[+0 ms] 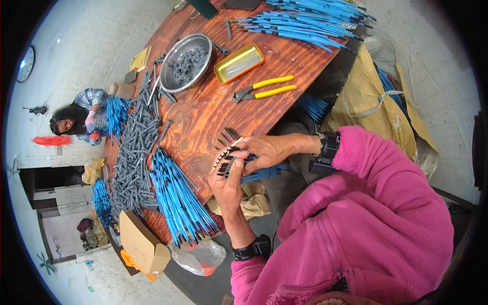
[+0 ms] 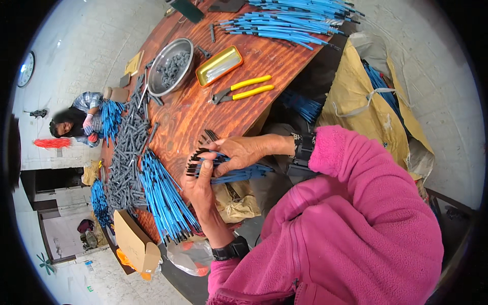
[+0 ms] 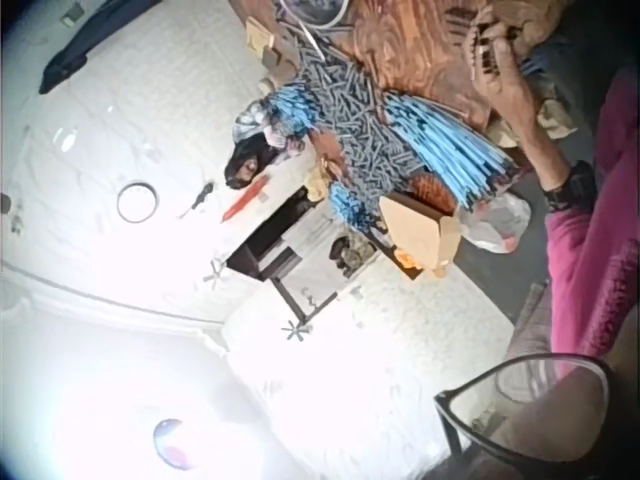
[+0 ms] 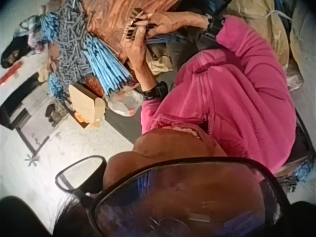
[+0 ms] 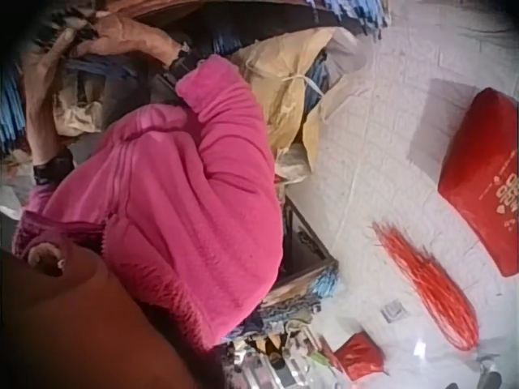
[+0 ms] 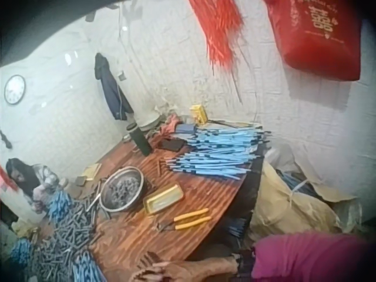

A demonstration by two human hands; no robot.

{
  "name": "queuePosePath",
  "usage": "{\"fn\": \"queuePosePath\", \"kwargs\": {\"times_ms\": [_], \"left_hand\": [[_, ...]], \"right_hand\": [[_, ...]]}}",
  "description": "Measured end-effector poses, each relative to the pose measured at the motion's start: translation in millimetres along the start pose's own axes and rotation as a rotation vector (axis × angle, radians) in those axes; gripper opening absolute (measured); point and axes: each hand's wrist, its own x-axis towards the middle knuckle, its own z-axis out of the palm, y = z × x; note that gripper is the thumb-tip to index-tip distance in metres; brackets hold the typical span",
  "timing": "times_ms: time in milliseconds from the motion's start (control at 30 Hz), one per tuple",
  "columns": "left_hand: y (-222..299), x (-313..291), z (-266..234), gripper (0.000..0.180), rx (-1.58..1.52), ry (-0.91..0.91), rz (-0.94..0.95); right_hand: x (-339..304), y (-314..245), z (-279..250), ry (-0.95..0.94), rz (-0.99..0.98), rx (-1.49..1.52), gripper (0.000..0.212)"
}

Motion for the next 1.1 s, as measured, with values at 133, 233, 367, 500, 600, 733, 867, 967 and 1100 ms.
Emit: {"fn": "queuePosePath", "kwargs": {"times_ms": [133, 233, 367, 500, 600, 733, 867, 967, 1100], "left_hand": [[2.3, 3.7, -5.2, 0.014, -0.031, -0.035, -0.066], [0.7, 5.2, -5.9, 0.015, -0.058, -0.038, -0.074], [-0.2, 7.2, -5.0, 0.016, -0.098, -0.022, -0.050], [-4.3, 8.1, -2.8, 0.017, -0.129, -0.012, -0.061], [-6.3, 9.7, -2.1, 0.017, -0.116, -0.026, -0.034], [-4.9, 8.1, -2.0, 0.017, -0.088, -0.025, -0.055], [-8.3, 6.0, -1.5, 0.022, -0.077, -0.013, -0.033], [-5.4, 3.2, 2.6, 0.034, -0.194, 0.003, -0.073], [-12.4, 2.9, 4.9, 0.046, -0.251, 0.027, -0.038]], "right_hand": [[4.4, 9.4, 4.1, 0.085, -0.080, -0.034, 0.066], [5.2, 7.9, 3.6, 0.083, -0.036, -0.041, 0.068], [6.4, -0.8, 4.2, 0.078, 0.035, -0.017, 0.069], [3.0, 1.0, 1.5, 0.087, 0.045, -0.077, 0.067], [2.5, 3.3, 1.5, 0.055, 0.117, -0.094, 0.067], [5.1, 1.5, 1.8, 0.056, 0.123, -0.056, 0.065], [5.6, -3.9, 10.3, 0.201, 0.027, 0.009, 0.061], [2.1, 5.4, 9.1, 0.220, 0.013, 0.018, 0.060], [2.9, 16.0, 7.6, 0.137, 0.049, -0.020, 0.062]]}}
